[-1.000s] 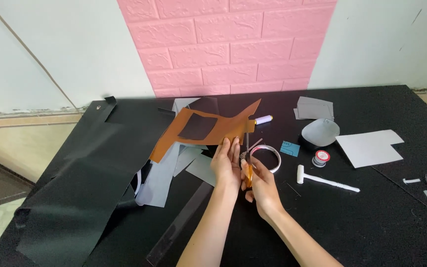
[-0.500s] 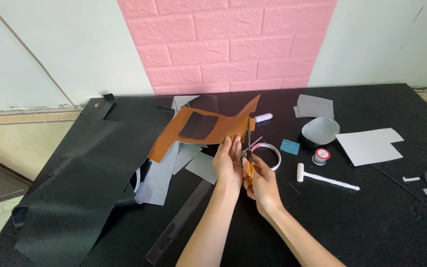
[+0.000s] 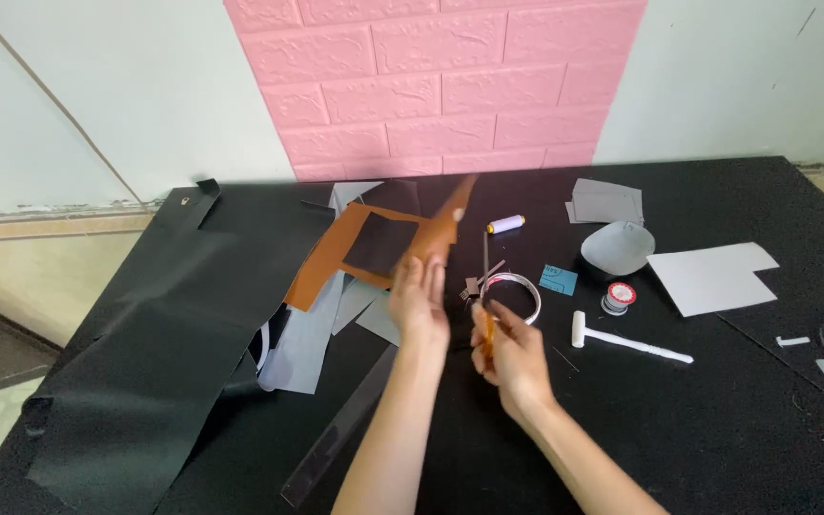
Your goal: Cutting, folding, and marking leather scraps to prepare them for assembly into small items.
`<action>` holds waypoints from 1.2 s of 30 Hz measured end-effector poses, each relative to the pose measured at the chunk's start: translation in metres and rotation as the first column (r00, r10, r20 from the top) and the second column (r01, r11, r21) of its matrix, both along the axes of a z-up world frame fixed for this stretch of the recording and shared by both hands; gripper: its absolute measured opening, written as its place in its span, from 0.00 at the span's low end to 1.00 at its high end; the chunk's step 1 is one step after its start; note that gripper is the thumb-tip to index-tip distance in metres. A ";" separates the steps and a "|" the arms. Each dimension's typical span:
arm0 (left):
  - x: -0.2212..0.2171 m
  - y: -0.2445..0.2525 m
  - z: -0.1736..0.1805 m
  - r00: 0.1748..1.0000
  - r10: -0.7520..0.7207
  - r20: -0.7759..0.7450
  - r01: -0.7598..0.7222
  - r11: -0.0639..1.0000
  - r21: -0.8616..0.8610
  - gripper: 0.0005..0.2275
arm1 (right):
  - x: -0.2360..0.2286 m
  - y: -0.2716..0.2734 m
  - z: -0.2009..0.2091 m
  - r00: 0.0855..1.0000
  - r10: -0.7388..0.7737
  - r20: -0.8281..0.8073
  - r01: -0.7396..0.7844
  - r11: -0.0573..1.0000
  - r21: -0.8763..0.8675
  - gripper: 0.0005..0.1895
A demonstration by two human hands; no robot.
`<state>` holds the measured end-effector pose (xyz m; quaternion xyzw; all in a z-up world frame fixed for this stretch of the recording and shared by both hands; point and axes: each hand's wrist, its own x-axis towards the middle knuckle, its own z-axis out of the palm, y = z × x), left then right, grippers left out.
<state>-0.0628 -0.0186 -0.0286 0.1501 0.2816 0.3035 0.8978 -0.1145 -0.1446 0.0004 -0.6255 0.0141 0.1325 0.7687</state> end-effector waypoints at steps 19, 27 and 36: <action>0.028 0.003 -0.039 0.724 0.337 -0.602 0.689 -0.388 0.612 0.12 | 0.007 -0.161 0.047 0.869 0.423 -0.258 -0.316 0.074 -0.946 0.20; 0.008 0.012 -0.025 0.837 0.159 -0.524 0.546 -0.321 0.774 0.04 | 0.007 -0.161 0.027 0.863 0.460 -0.208 -0.171 -0.121 -0.978 0.19; -0.059 0.018 0.012 0.839 -0.125 -0.529 0.518 -0.112 0.848 0.10 | 0.008 -0.167 -0.002 0.848 0.528 0.041 0.019 0.049 -0.999 0.19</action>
